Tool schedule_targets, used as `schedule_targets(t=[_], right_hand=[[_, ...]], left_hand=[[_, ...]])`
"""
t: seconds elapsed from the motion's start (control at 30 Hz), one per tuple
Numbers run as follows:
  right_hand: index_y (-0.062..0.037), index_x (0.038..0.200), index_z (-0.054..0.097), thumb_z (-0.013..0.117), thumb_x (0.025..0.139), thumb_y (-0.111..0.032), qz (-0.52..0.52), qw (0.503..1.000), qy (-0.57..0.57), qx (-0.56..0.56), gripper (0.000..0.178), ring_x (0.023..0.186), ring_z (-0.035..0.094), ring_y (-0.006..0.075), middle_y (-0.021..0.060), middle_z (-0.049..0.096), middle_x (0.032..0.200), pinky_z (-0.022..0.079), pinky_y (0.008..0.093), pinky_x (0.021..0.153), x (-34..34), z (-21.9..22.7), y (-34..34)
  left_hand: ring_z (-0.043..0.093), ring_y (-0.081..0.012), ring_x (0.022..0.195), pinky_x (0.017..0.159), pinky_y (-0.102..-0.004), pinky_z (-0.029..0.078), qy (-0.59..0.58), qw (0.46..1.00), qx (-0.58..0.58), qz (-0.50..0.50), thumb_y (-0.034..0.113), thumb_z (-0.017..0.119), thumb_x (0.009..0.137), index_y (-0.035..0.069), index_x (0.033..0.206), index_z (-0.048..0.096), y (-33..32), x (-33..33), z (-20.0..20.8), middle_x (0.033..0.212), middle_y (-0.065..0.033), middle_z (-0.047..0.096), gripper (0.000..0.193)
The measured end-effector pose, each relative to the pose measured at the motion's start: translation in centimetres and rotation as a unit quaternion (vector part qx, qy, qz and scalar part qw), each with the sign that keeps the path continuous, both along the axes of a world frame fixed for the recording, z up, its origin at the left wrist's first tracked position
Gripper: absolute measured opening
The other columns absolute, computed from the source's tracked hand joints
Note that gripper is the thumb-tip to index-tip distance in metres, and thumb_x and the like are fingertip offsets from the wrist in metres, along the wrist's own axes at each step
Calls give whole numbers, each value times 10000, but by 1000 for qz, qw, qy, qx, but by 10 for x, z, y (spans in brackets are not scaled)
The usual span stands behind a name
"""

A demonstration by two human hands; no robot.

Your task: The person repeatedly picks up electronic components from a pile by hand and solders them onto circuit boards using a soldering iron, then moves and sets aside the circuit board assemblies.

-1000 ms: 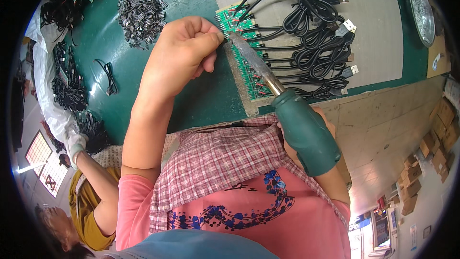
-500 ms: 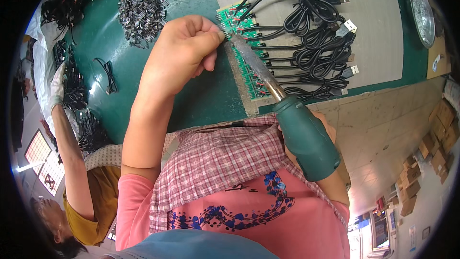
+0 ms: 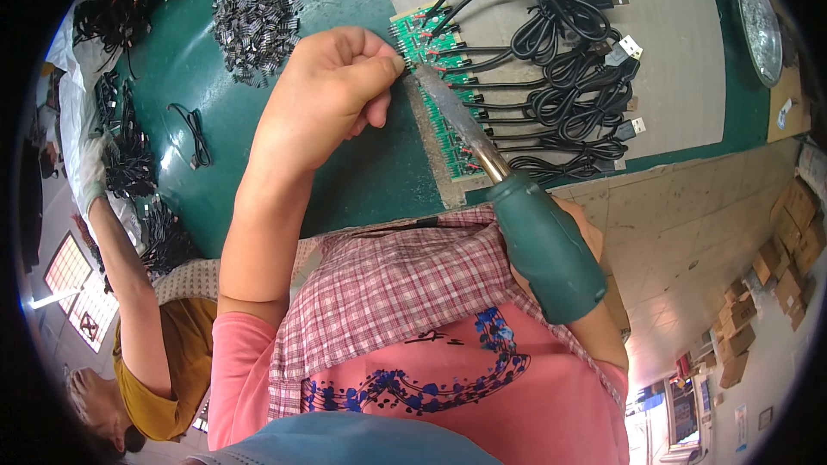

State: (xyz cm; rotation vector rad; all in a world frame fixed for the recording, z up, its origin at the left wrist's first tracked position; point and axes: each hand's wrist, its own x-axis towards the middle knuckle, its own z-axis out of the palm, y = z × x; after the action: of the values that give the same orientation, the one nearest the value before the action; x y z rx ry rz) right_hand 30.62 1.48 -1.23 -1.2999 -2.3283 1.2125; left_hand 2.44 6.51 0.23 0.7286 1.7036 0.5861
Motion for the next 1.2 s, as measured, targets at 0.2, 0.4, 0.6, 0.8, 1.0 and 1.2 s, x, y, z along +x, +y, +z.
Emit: schedule_targets(t=[0.2, 0.4, 0.6, 0.8, 1.0, 1.2], right_hand=[[-11, 861, 596, 600, 859, -164, -31, 999, -6, -5, 153, 738, 557, 187, 69, 596, 790, 451, 301, 703, 1, -4, -3], [-13, 851, 603, 602, 852, -171, -49, 995, -28, -84, 158, 691, 537, 167, 67, 587, 782, 441, 299, 661, 7, -2, -7], [-22, 846, 607, 596, 847, -138, -24, 999, -9, -20, 116, 679, 531, 172, 60, 577, 769, 429, 295, 670, 0, 0, -3], [-26, 840, 605, 595, 848, -140, -28, 997, -42, -50, 115, 715, 546, 191, 66, 589, 783, 433, 302, 705, 4, -2, -4], [-22, 830, 598, 606, 862, -188, -54, 989, 13, -135, 169, 738, 543, 162, 44, 586, 765, 439, 290, 709, -1, 14, 5], [-14, 854, 604, 599, 876, -187, -26, 993, -7, -112, 174, 725, 521, 139, 38, 566, 764, 428, 272, 674, -5, 10, 4]], left_hand=[[514, -90, 512, 495, -254, 407, -1, 1000, 1, 4, 112, 571, 780, -16, 745, 615, -1, 1, -1, 564, -46, 603, 140], [519, -91, 516, 501, -253, 409, -2, 1000, 4, 4, 111, 571, 782, -15, 743, 615, 0, 0, -1, 566, -47, 604, 139], [524, -95, 521, 512, -252, 416, -7, 1000, 5, 8, 111, 570, 780, -17, 735, 614, 0, 0, 0, 566, -50, 603, 142], [527, -98, 523, 519, -252, 419, -1, 1000, 9, 5, 110, 573, 776, -21, 752, 618, 0, -1, 0, 567, -54, 604, 140], [529, -99, 524, 520, -255, 418, -4, 1000, 5, 8, 109, 571, 777, -23, 763, 619, 2, 1, 1, 568, -52, 603, 141], [526, -88, 524, 499, -243, 412, -21, 1000, 1, 11, 116, 568, 805, -27, 796, 619, -2, -3, 0, 570, -46, 601, 153]])
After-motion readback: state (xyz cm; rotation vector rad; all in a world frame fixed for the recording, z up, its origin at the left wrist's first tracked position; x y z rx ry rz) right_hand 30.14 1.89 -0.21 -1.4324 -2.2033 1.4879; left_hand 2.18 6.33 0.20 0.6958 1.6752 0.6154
